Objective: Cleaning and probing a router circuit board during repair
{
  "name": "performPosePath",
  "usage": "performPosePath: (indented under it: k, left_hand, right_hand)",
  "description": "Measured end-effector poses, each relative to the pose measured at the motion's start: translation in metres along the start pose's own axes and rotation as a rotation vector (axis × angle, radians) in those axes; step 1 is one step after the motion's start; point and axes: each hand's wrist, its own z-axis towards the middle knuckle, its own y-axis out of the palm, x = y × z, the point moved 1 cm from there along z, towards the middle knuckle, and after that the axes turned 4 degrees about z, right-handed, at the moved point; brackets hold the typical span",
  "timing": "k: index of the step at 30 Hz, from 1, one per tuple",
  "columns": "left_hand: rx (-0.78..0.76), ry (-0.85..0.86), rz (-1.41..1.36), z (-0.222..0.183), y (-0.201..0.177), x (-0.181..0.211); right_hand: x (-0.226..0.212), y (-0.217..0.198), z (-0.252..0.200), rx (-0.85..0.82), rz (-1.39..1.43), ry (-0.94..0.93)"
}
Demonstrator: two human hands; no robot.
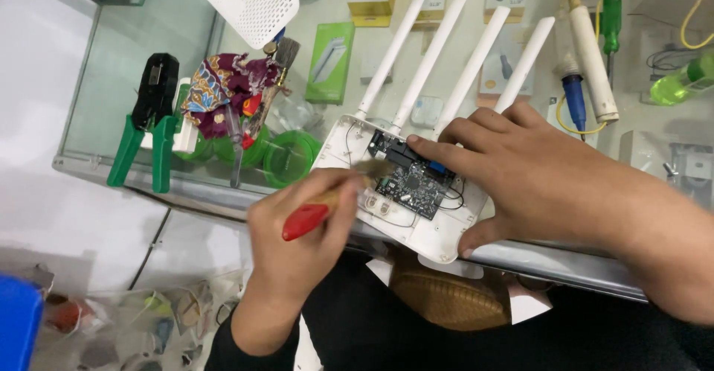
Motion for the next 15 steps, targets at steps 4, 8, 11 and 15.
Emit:
performPosePath:
  k: [4,8,11,15]
  left_hand:
    - [-0.083,-0.116,-0.339,0.003,0.007,0.021]
    - [0.035,-0.093,0.091,0.011,0.004,0.016]
    - [-0.044,-0.004,-0.242,0.012,0.006,0.028]
    - [-0.011,0.071,-0.108,0.017,0.01,0.032]
  right_hand:
    - [0.002,-0.001,-0.001,0.0,0.021,-0.007]
    - [-0.002,-0.005,0.0,0.012,0.008,0.01]
    - [-0.003,-0.01,0.0,-0.024,0.098,0.02]
    - [0.0,-0.003,-0.002,0.046,0.095,-0.009]
